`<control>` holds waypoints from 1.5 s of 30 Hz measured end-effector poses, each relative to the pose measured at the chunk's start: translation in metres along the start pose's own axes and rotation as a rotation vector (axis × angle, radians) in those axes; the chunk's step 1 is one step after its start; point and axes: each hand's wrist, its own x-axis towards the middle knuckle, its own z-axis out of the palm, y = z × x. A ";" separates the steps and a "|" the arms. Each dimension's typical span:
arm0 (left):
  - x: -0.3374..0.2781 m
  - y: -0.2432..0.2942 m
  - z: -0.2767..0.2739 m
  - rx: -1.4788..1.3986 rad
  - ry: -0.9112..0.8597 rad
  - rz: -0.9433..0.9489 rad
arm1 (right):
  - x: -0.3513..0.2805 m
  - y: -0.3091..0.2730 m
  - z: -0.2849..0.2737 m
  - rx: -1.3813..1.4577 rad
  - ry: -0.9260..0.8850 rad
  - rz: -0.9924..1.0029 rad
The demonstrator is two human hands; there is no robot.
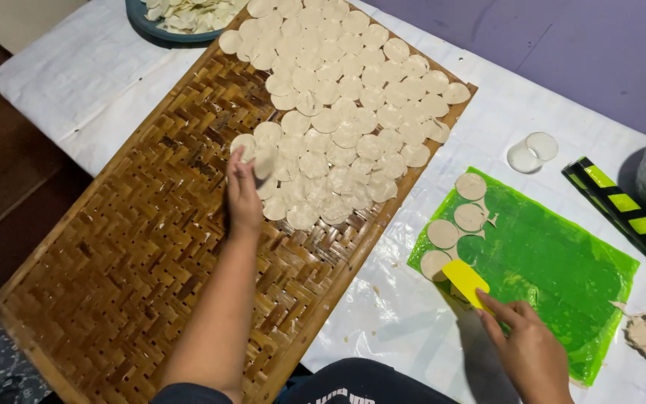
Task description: The person is using a scraper tool to pick up small circles of dough from a plastic sheet and organize them onto a large wooden tray.
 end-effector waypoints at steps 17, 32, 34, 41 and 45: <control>0.173 -0.099 -0.022 -0.066 0.025 0.017 | 0.005 0.028 0.031 0.062 0.022 0.058; 0.094 -0.001 0.006 0.768 -0.007 -0.042 | 0.007 0.026 0.000 0.099 0.049 0.217; 0.072 0.009 0.021 0.778 0.007 0.064 | 0.015 0.019 -0.007 0.085 0.055 0.260; -0.065 0.039 0.095 0.717 -0.475 0.257 | 0.060 0.016 0.003 -0.081 0.254 0.210; -0.143 0.059 0.123 0.608 -0.716 0.316 | 0.098 0.035 0.030 -0.182 0.379 0.159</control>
